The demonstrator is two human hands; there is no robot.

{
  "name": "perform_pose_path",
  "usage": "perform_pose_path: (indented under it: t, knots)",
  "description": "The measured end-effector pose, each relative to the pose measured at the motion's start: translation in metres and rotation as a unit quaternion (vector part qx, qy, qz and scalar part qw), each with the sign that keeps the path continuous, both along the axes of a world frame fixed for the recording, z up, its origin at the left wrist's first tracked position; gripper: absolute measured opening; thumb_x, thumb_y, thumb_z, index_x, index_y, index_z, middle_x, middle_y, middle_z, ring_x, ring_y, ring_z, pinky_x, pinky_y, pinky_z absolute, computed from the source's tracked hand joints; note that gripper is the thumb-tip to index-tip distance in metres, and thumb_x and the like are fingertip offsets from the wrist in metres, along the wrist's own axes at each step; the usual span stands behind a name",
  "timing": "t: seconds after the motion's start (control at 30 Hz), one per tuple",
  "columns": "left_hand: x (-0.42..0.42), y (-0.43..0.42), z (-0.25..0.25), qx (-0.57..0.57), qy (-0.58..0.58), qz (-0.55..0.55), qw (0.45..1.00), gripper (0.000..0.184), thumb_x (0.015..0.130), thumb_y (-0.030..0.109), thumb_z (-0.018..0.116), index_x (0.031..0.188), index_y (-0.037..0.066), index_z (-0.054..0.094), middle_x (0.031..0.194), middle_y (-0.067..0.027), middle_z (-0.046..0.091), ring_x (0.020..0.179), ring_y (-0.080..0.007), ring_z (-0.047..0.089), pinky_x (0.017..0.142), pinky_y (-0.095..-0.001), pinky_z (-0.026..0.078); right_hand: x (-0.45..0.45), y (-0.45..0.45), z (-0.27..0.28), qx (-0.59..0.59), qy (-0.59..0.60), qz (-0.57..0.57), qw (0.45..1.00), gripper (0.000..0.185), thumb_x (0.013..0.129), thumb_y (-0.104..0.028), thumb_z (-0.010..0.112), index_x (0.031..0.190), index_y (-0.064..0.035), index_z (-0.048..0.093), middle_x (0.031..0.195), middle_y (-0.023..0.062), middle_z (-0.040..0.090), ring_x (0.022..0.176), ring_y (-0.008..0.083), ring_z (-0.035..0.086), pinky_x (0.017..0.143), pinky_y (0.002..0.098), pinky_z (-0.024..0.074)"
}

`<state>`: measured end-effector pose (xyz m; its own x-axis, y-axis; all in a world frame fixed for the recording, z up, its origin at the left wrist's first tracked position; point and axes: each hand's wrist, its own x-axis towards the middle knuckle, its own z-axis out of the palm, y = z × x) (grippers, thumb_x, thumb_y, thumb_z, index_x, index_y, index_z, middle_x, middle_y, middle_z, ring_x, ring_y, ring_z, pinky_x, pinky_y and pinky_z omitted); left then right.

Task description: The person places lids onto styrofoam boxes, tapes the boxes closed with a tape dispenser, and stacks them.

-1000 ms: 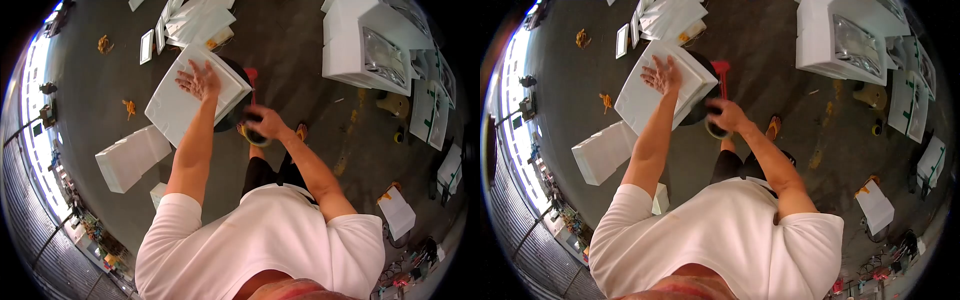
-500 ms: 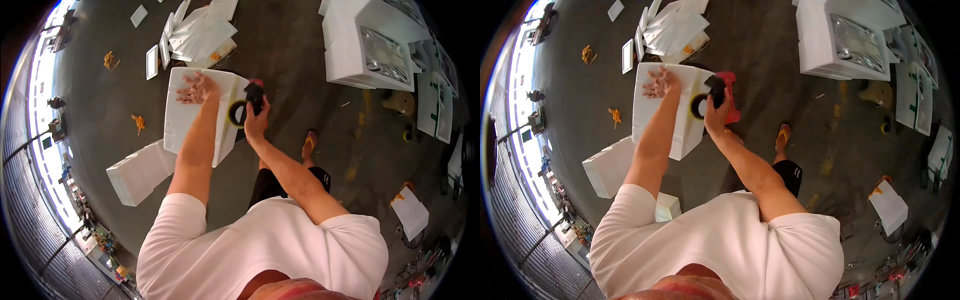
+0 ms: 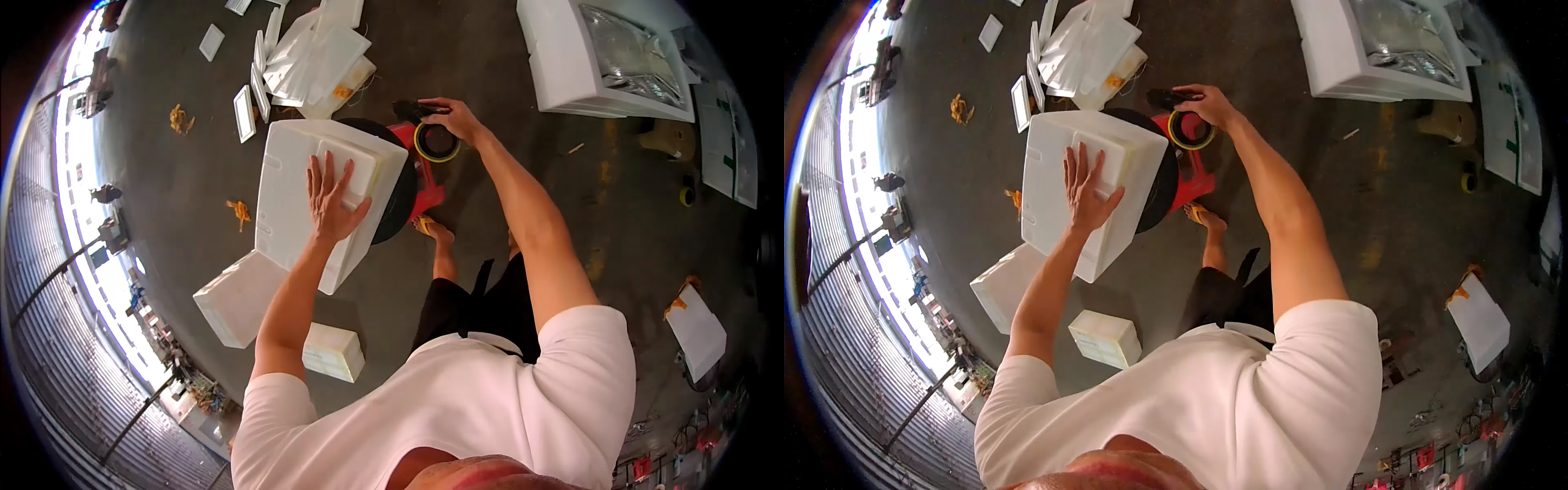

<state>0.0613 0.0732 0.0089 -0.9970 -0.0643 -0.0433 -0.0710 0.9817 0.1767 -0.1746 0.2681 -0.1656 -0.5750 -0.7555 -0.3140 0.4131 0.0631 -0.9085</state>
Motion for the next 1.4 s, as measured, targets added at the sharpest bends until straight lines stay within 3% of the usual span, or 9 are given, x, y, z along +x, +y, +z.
perform_pose_path:
  t: [0.2,0.43,0.63,0.7,0.77,1.03,1.13,1.27,1.4]
  knots:
    - [-0.028,-0.011,-0.016,-0.004,0.020,0.120,0.993,0.081,0.074,0.036,0.076,0.145,0.016,0.044,0.156,-0.0208,0.025,0.144,-0.0461,0.016,0.116,-0.0544,0.015,0.002,-0.026,-0.042,0.007,0.079,0.242,0.967,0.048,0.076,-0.020,0.078,0.122,-0.0093,0.066,0.110,0.0065,0.068,0.102,0.0148,0.061,0.086,0.0309,0.0489]
    - [-0.074,-0.078,-0.055,0.004,0.065,0.590,0.805,0.087,0.080,0.055,0.067,0.151,0.024,0.029,0.159,-0.0192,0.014,0.147,-0.0409,0.004,0.118,-0.0498,0.004,0.135,0.083,-0.039,-0.021,-0.005,0.212,0.977,0.056,0.073,-0.014,0.079,0.126,-0.0078,0.062,0.120,0.0085,0.064,0.111,0.0186,0.058,0.097,0.0369,0.0452]
    - [-0.067,-0.086,-0.036,0.069,0.192,0.658,0.725,0.096,0.082,0.064,0.060,0.152,0.010,0.023,0.159,-0.0195,0.014,0.147,-0.0402,0.005,0.118,-0.0494,0.006,0.094,0.055,-0.037,-0.008,-0.088,0.080,0.993,0.049,0.078,-0.007,0.074,0.125,-0.0062,0.063,0.113,0.0079,0.066,0.105,0.0147,0.060,0.093,0.0316,0.0471]
    - [-0.040,-0.061,-0.043,0.040,0.186,0.500,0.845,0.096,0.084,0.060,0.061,0.151,0.003,0.023,0.159,-0.0195,0.016,0.146,-0.0403,0.009,0.118,-0.0493,0.008,0.073,0.039,-0.029,0.029,0.021,0.109,0.993,0.047,0.079,-0.007,0.073,0.125,-0.0063,0.063,0.106,0.0060,0.067,0.096,0.0137,0.061,0.085,0.0282,0.0491]
    - [-0.010,0.029,-0.007,-0.028,-0.026,0.038,0.999,0.098,0.069,0.043,0.080,0.150,0.013,0.033,0.155,-0.0230,0.024,0.145,-0.0442,0.013,0.117,-0.0522,0.013,0.062,0.038,-0.048,-0.004,-0.003,0.082,0.997,0.048,0.078,-0.008,0.074,0.124,-0.0063,0.063,0.106,0.0059,0.068,0.096,0.0139,0.061,0.085,0.0277,0.0486]
    - [-0.084,-0.016,-0.040,-0.041,0.048,0.352,0.934,0.099,0.073,0.060,0.072,0.151,0.016,0.030,0.156,-0.0248,0.018,0.145,-0.0446,0.010,0.117,-0.0531,0.011,0.132,0.098,-0.015,-0.031,0.004,0.088,0.996,0.048,0.079,-0.011,0.075,0.125,-0.0039,0.062,0.113,0.0066,0.067,0.101,0.0149,0.061,0.089,0.0302,0.0492]
    - [-0.105,-0.048,-0.025,0.044,0.084,0.599,0.795,0.102,0.074,0.063,0.071,0.152,0.015,0.027,0.157,-0.0264,0.014,0.146,-0.0435,0.009,0.117,-0.0522,0.010,0.087,0.041,-0.031,-0.019,-0.078,0.027,0.996,0.048,0.081,-0.012,0.074,0.126,-0.0027,0.060,0.114,0.0063,0.066,0.103,0.0162,0.060,0.091,0.0312,0.0485]
    - [-0.039,-0.027,-0.014,-0.041,-0.017,0.071,0.996,0.094,0.073,0.047,0.078,0.150,0.016,0.032,0.156,-0.0245,0.019,0.145,-0.0433,0.012,0.117,-0.0532,0.013,0.040,-0.041,-0.054,-0.013,0.025,0.009,1.000,0.050,0.082,-0.007,0.071,0.130,-0.0042,0.058,0.112,0.0077,0.066,0.099,0.0155,0.061,0.087,0.0285,0.0493]
    - [-0.041,-0.036,-0.025,-0.031,0.059,0.190,0.980,0.087,0.074,0.046,0.076,0.148,0.017,0.038,0.155,-0.0218,0.026,0.145,-0.0430,0.014,0.116,-0.0508,0.016,0.078,-0.006,-0.036,-0.005,0.051,0.080,0.995,0.051,0.080,-0.009,0.074,0.129,-0.0064,0.060,0.110,0.0083,0.067,0.095,0.0140,0.061,0.085,0.0282,0.0490]
